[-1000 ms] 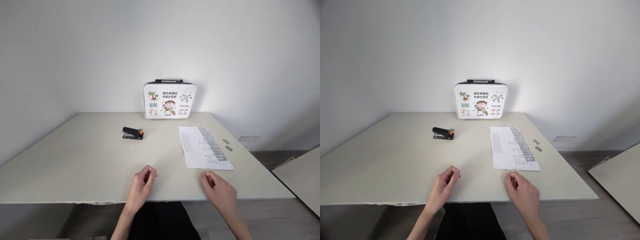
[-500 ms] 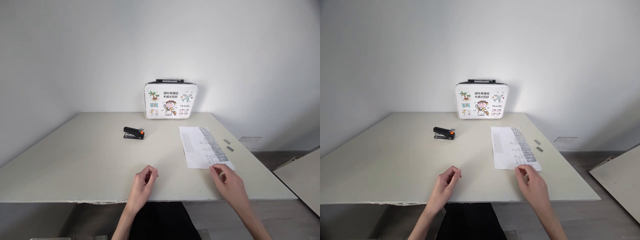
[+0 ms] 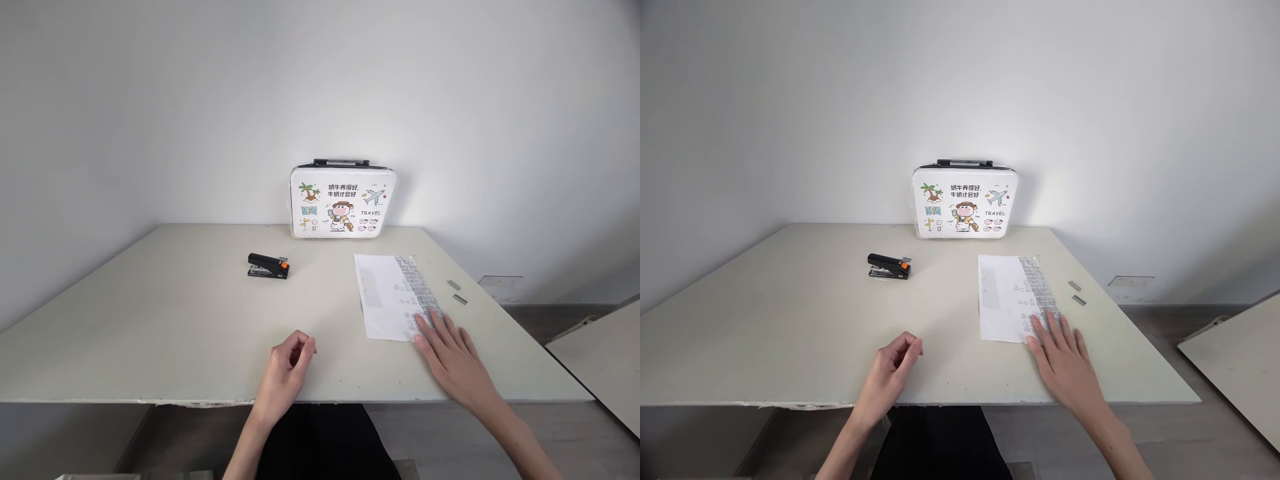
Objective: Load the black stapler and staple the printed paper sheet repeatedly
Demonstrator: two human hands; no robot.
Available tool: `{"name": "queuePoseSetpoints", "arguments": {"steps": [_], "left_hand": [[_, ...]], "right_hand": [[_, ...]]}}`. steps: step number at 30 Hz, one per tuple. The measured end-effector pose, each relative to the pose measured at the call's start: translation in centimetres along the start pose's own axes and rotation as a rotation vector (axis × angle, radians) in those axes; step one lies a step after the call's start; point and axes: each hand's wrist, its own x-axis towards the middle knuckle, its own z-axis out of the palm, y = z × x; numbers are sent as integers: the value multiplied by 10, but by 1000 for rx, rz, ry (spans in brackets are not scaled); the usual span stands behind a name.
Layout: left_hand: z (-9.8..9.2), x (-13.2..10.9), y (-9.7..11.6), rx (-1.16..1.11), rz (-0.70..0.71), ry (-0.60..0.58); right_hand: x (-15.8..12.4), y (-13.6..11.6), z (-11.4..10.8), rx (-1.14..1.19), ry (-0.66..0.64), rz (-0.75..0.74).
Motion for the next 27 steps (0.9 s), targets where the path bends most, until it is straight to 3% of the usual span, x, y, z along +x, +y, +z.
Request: {"name": "queuePoseSetpoints", "arguments": {"steps": [9, 16, 23, 27], "left_hand": [[0, 1, -2, 40, 10, 24], [-8, 2, -4, 137, 79, 177], [-53, 19, -26, 526, 385, 269], [-89, 26, -55, 761, 361, 215]], "right_hand": [[-46, -71, 6, 81, 103, -219], [-62, -134, 5, 255, 92, -299], [-73, -171, 14, 358, 10, -388], [-80, -186, 22, 358, -8, -472]]}}
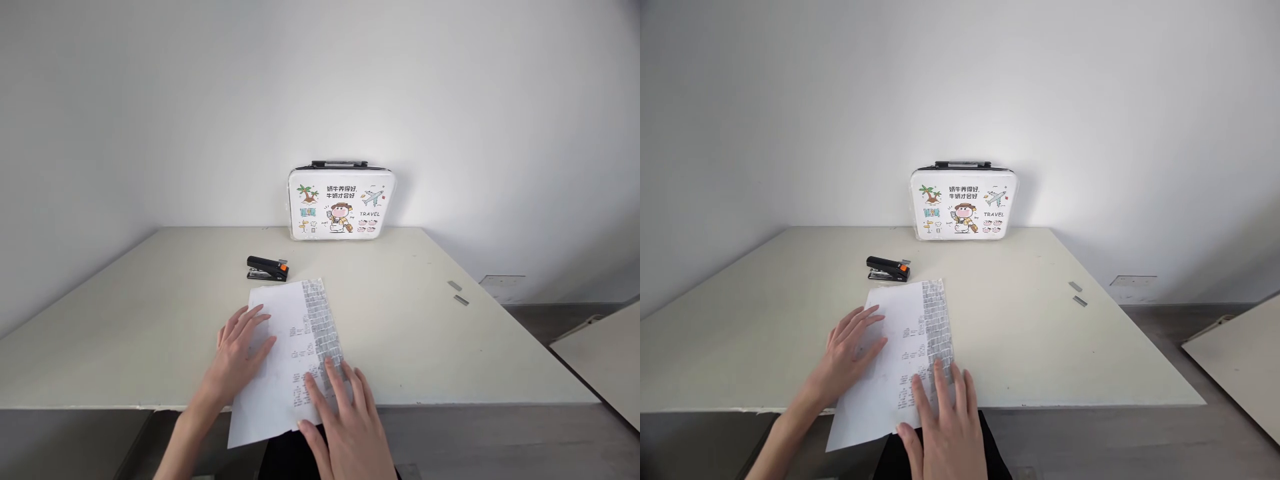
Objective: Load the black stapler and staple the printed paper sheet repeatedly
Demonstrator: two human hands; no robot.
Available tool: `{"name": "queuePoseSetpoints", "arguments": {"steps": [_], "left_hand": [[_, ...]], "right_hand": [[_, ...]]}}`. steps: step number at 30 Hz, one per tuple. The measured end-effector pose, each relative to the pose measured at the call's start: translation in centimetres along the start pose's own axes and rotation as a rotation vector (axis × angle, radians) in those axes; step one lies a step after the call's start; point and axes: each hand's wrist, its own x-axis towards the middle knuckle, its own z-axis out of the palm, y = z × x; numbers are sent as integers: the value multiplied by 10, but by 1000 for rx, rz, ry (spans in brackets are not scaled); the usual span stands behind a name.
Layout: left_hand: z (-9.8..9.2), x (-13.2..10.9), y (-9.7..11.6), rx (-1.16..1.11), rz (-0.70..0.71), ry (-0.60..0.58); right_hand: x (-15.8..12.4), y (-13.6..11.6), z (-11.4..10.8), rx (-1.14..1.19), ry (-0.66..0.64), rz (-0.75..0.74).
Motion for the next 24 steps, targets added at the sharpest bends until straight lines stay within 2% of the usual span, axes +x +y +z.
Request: {"name": "queuePoseSetpoints", "arguments": {"steps": [4, 7, 9, 12, 19, 24], "left_hand": [[-8, -7, -44, 109, -69, -85], [-18, -7, -70, 124, -114, -105], [-25, -5, -82, 115, -139, -124], [-33, -4, -90, 101, -158, -138], [-34, -6, -82, 87, -164, -93], [-48, 3, -91, -7, -227, -73]], "right_hand": [[8, -20, -3, 58, -41, -45], [20, -28, -22, 176, -126, -71], [29, -21, -37, 261, -148, -72], [43, 11, -55, 335, -70, -16], [90, 125, -77, 419, 46, 224], [130, 170, -81, 509, 69, 327]]}}
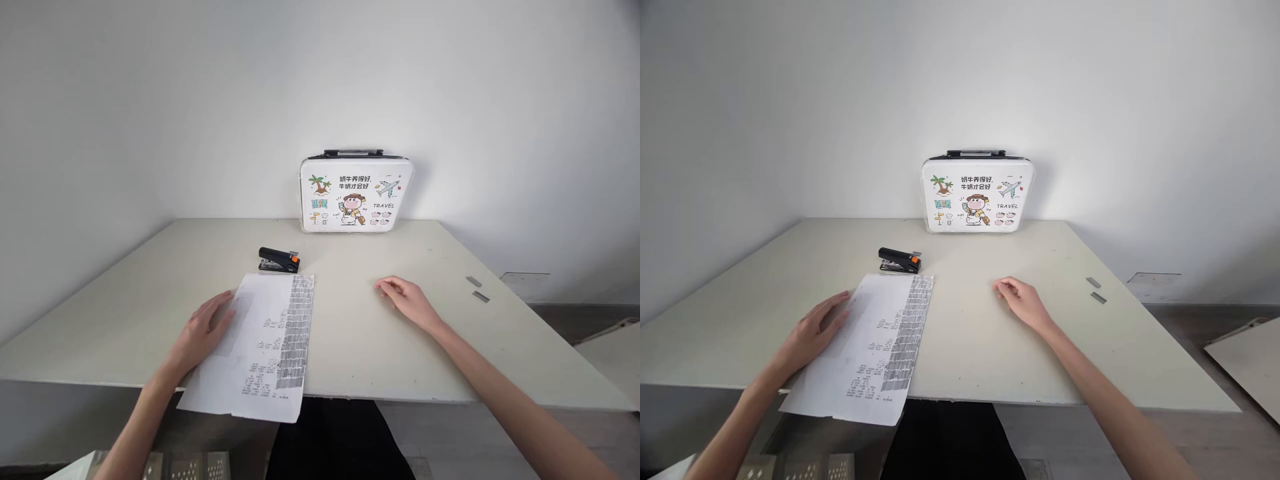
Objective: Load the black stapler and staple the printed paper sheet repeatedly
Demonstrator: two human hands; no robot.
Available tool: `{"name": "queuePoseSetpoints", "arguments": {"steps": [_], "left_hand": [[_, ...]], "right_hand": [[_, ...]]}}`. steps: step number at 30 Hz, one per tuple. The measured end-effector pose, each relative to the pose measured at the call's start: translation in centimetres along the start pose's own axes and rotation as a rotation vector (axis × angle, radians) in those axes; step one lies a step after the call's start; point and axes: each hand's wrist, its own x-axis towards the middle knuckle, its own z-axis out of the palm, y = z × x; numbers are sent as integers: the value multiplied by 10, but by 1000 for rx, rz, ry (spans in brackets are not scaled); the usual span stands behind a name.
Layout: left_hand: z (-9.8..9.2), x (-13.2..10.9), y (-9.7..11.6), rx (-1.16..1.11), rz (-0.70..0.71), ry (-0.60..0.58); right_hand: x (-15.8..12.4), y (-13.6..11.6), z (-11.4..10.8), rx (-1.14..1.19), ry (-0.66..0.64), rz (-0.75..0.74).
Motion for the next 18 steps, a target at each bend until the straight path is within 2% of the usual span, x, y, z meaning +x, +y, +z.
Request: {"name": "queuePoseSetpoints", "arguments": {"steps": [5, 12, 18], "left_hand": [[-9, 10, -9, 16, -145, 57], [-10, 4, -2, 31, -208, 52], [-13, 1, 0, -59, -253, 88]], "right_hand": [[22, 8, 2, 58, 3, 45], [13, 3, 2, 32, 24, 43], [12, -1, 3, -23, 42, 14]]}}
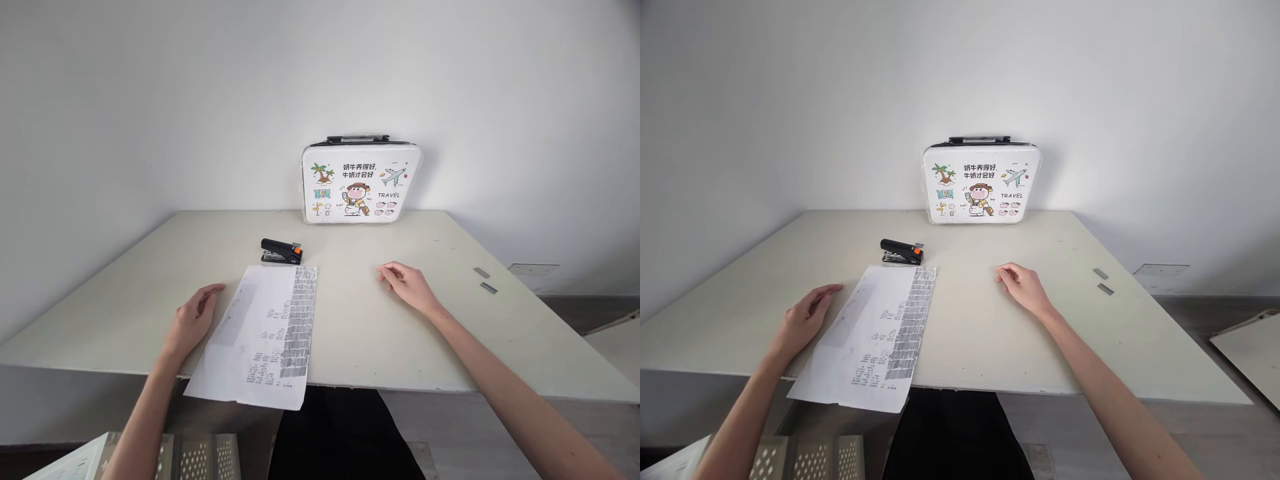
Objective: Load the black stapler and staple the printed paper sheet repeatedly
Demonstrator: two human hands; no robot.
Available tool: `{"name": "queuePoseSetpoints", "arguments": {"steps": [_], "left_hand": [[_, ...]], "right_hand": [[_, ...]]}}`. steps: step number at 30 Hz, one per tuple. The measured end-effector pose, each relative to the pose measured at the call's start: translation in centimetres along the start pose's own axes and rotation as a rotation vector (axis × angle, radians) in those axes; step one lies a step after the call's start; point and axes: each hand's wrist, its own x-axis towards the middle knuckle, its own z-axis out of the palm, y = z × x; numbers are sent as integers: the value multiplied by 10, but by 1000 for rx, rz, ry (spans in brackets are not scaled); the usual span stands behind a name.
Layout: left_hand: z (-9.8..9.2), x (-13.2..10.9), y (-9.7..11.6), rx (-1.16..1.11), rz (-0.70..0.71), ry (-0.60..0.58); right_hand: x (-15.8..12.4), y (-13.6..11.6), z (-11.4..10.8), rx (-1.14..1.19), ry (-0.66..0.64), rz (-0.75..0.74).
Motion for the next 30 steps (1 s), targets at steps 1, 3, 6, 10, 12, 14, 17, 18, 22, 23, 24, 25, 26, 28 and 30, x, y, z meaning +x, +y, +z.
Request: {"name": "queuePoseSetpoints", "arguments": {"steps": [1, 3, 6, 10, 12, 14, 17, 18, 22, 23, 24, 25, 26, 28, 30], "left_hand": [[0, 0, 0, -12, 0, 0], [0, 0, 0, -27, -1, -7], [0, -1, 1, -39, 3, -13], [-1, -1, 2, -27, -10, -14], [-2, -1, 2, -17, -16, -15], [-1, -1, 2, -13, -17, -19], [0, 0, 2, -10, -21, -19], [0, 0, 2, -6, -21, -16], [0, 0, -1, 24, -16, 0], [0, 1, -1, 35, -18, -2], [0, 2, -1, 47, -21, -3], [-1, 4, -1, 60, -19, -1], [0, 6, 1, 71, -13, 4], [3, 13, 7, 86, 11, 35], [10, 22, 19, 110, 81, 81]], "right_hand": [[0, 0, 0, -7, 1, -4], [0, 0, 0, -18, 2, -10], [0, 1, 0, -32, 2, -18], [-1, 1, 0, -47, 4, -30], [0, 2, 0, -55, 5, -37], [0, 2, 1, -64, 6, -45], [2, 4, 1, -75, 6, -58], [2, 4, 1, -79, 5, -63], [2, 7, 2, -96, 1, -93], [2, 8, 2, -100, 0, -102], [3, 9, 2, -103, -2, -110], [3, 10, 2, -105, -2, -117], [4, 11, 2, -108, -3, -123], [5, 12, 3, -114, -6, -131], [6, 13, 3, -119, -9, -135]]}}
